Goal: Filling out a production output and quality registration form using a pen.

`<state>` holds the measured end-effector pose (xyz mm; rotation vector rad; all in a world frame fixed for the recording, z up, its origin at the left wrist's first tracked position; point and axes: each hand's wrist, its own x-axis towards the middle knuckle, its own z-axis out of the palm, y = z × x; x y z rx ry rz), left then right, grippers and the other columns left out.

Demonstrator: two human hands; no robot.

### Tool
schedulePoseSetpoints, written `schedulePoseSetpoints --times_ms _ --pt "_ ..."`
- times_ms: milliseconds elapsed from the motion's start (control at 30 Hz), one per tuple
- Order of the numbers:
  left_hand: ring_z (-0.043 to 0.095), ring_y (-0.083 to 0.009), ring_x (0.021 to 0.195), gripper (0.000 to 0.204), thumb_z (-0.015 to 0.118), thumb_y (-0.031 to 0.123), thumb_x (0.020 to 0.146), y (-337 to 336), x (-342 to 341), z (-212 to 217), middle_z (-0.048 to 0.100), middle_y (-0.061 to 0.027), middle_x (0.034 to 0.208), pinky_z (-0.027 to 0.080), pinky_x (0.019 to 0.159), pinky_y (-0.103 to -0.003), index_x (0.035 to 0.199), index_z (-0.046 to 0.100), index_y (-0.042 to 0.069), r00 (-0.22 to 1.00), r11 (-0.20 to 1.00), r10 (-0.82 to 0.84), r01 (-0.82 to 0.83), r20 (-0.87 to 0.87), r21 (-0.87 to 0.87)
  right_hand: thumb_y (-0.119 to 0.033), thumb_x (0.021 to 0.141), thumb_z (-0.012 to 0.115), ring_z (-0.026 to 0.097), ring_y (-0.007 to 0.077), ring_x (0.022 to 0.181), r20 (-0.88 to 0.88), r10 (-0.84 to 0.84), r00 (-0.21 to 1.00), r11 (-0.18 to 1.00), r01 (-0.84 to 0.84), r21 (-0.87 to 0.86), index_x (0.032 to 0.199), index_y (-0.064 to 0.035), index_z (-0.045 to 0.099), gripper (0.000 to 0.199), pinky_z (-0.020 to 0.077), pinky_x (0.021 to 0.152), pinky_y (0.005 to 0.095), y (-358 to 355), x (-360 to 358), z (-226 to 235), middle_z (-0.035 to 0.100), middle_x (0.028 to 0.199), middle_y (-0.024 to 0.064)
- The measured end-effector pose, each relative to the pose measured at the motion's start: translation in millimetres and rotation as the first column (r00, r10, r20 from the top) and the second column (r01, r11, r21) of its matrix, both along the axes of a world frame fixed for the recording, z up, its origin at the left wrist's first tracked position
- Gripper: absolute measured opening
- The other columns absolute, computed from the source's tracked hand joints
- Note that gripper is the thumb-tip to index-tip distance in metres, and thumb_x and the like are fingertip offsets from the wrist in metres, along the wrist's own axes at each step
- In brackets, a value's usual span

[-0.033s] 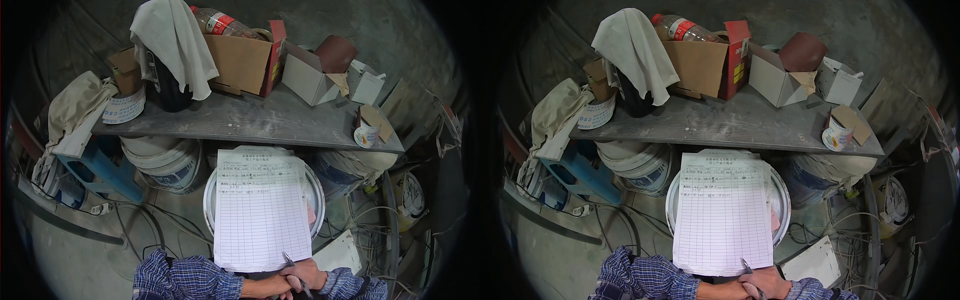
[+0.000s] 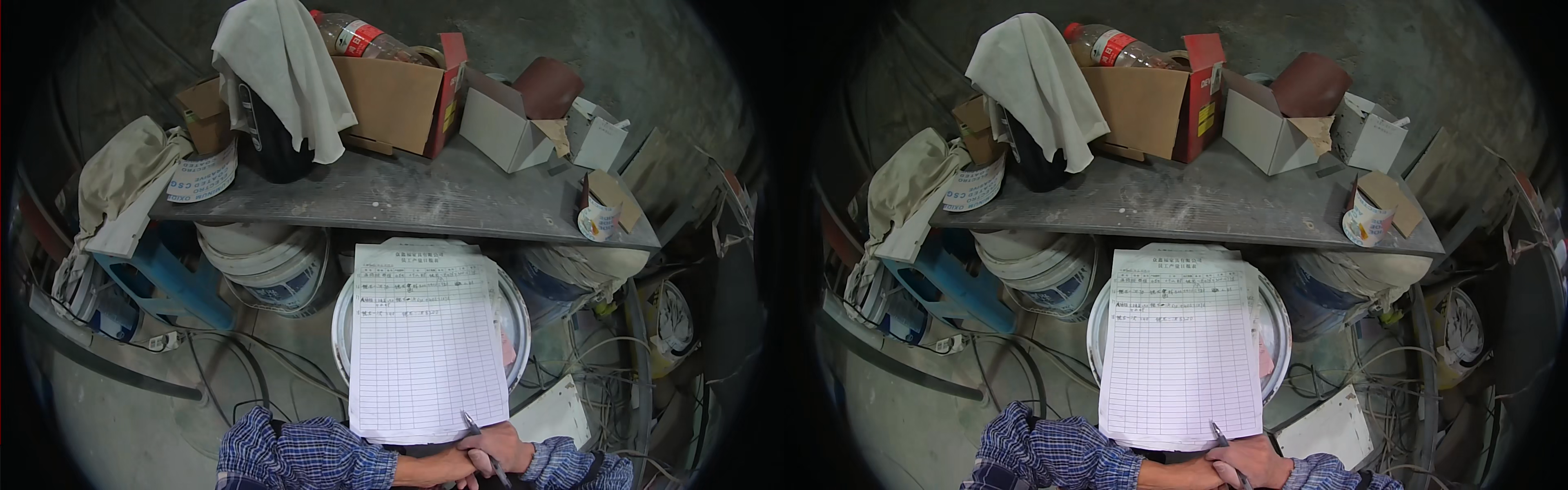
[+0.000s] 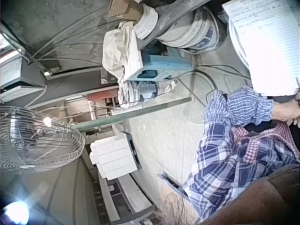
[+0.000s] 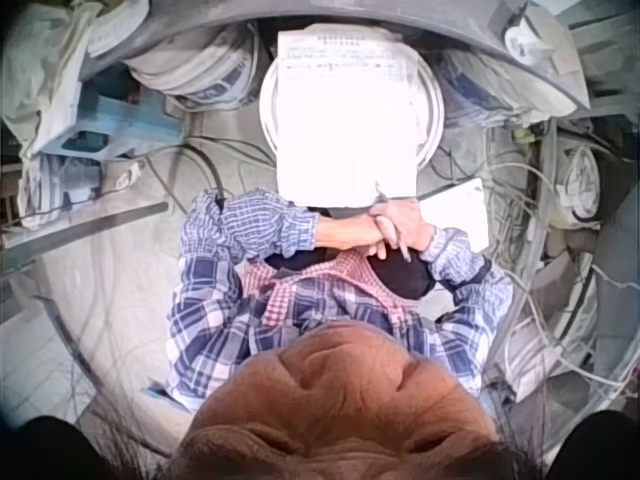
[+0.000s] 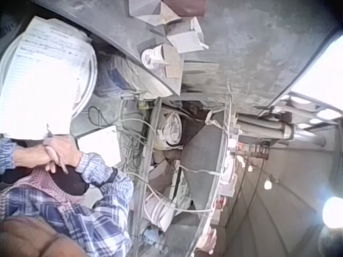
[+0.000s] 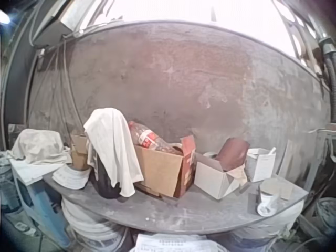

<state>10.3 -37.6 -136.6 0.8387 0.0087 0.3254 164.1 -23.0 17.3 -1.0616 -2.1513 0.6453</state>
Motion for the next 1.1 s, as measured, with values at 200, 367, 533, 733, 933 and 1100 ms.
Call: schedulePoseSetpoints --times_ms 200,367,533,733,933,1100 --pt "0.067 -0.0257 0.077 0.027 0.055 0.022 0.095 -4 3 -15 0.071 -0.0135 0.079 0.055 0.067 -0.038 0.091 0.069 -0.001 0.998 0.999 0.036 -0.035 0.057 -0.02 -0.013 0.081 0.062 0.068 0.0284 0.066 0.012 -0.003 1.0 0.991 0.005 -0.132 0.096 -0.0067 0.07 0.019 0.0558 0.065 0.0393 -3 1 4 0.067 0.073 0.0105" --pt "0.067 -0.0232 0.074 0.028 0.053 0.022 0.097 17 -16 50 0.072 -0.0131 0.08 0.055 0.064 -0.035 0.092 0.07 0.001 0.945 0.989 -0.131 0.104 -0.301 -0.104 -0.012 0.083 0.061 0.067 0.0282 0.065 -0.027 0.021 0.999 0.994 -0.023 -0.103 0.096 -0.0044 0.07 0.018 0.0554 0.064 0.039 1 2 8 0.066 0.071 0.0109" --pt "0.064 -0.0166 0.063 0.026 0.053 0.024 0.098 4 -4 23 0.071 -0.0109 0.077 0.051 0.053 -0.028 0.097 0.069 0.003 0.996 0.996 0.092 -0.091 0.023 -0.018 -0.012 0.083 0.061 0.067 0.0288 0.065 -0.066 0.035 0.997 0.999 -0.037 -0.037 0.098 -0.0047 0.069 0.018 0.055 0.064 0.0399 3 -4 11 0.067 0.074 0.0113" --pt "0.06 -0.0128 0.056 0.019 0.057 0.018 0.096 33 -13 120 0.065 -0.0078 0.071 0.047 0.047 -0.025 0.098 0.068 0.003 0.862 0.989 -0.125 0.15 -0.491 0.011 -0.033 0.094 0.054 0.064 0.0262 0.06 0.195 0.068 0.978 0.992 -0.045 -0.119 0.103 -0.0113 0.071 0.029 0.0507 0.055 0.0377 -6 15 25 0.061 0.071 0.0094" --pt "0.06 -0.0109 0.059 0.025 0.063 0.022 0.095 39 -9 160 0.065 -0.0067 0.086 0.045 0.049 -0.023 0.11 0.061 0.001 0.842 1.0 -0.011 0.011 -0.539 -0.005 -0.049 0.102 0.044 0.056 0.0176 0.049 -0.289 -0.339 0.895 0.941 0.32 -0.112 0.102 -0.0038 0.067 0.051 0.0453 0.047 0.0289 -46 40 47 0.054 0.07 0.0104" --pt "0.06 -0.0103 0.061 0.03 0.063 0.024 0.096 44 -8 174 0.066 -0.0064 0.087 0.046 0.05 -0.022 0.11 0.06 -0.002 0.85 0.998 -0.045 0.059 -0.525 0.01 -0.041 0.103 0.044 0.042 0.014 0.053 -0.655 -0.644 0.396 0.757 0.205 -0.621 0.094 -0.0079 0.054 0.036 0.0352 0.049 0.0282 -85 28 32 0.046 0.065 0.0037"
